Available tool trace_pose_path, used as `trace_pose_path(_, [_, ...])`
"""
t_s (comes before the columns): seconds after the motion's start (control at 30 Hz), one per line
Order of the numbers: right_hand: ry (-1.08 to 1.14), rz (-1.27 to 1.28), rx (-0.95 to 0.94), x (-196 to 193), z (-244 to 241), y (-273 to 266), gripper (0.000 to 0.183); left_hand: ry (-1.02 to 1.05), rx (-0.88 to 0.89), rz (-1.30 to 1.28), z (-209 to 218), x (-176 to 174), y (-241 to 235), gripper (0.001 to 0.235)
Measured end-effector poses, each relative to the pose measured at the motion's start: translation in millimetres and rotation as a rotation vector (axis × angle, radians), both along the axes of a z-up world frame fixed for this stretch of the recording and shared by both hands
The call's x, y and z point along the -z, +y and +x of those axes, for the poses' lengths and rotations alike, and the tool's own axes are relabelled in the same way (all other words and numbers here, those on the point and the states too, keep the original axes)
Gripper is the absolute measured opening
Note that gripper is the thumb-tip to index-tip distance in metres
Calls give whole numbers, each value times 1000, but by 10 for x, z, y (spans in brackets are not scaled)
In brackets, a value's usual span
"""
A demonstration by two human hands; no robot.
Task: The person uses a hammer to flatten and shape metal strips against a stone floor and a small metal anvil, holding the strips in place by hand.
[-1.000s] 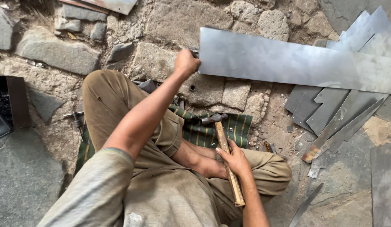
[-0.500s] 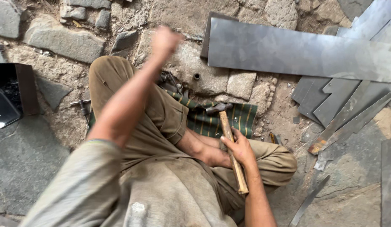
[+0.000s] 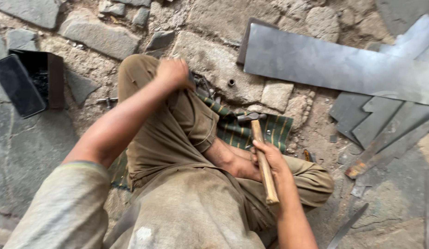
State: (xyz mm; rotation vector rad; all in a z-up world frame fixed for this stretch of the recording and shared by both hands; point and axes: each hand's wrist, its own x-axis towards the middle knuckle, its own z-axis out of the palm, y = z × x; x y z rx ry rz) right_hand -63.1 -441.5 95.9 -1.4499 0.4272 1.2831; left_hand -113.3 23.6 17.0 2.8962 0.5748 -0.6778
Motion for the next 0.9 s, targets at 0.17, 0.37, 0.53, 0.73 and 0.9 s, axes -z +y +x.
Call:
trace_pose_path(0.17, [244,109,268,100,-189,17,40,-66,-75,-102,233,226,-257,39])
trace_pose_path(0.37, [-53,42,-20,-250,-276,-165,45,-251,-75,-210,319,-374,-253,50])
trace_pose_path(0.53, [-556,-335,-326,-925,118,21,74,-542,82,-322,1470,-485,-539,50])
trace_pose_path(0.73, [-1059,45,-200,-1382,987,515,55,-609,317,-264,2874,-184,-733,73])
trace_pose_path(0.9, [-1264,254,-14,-1130,1555,643,46,-686,148,-417,2956,87,-790,78])
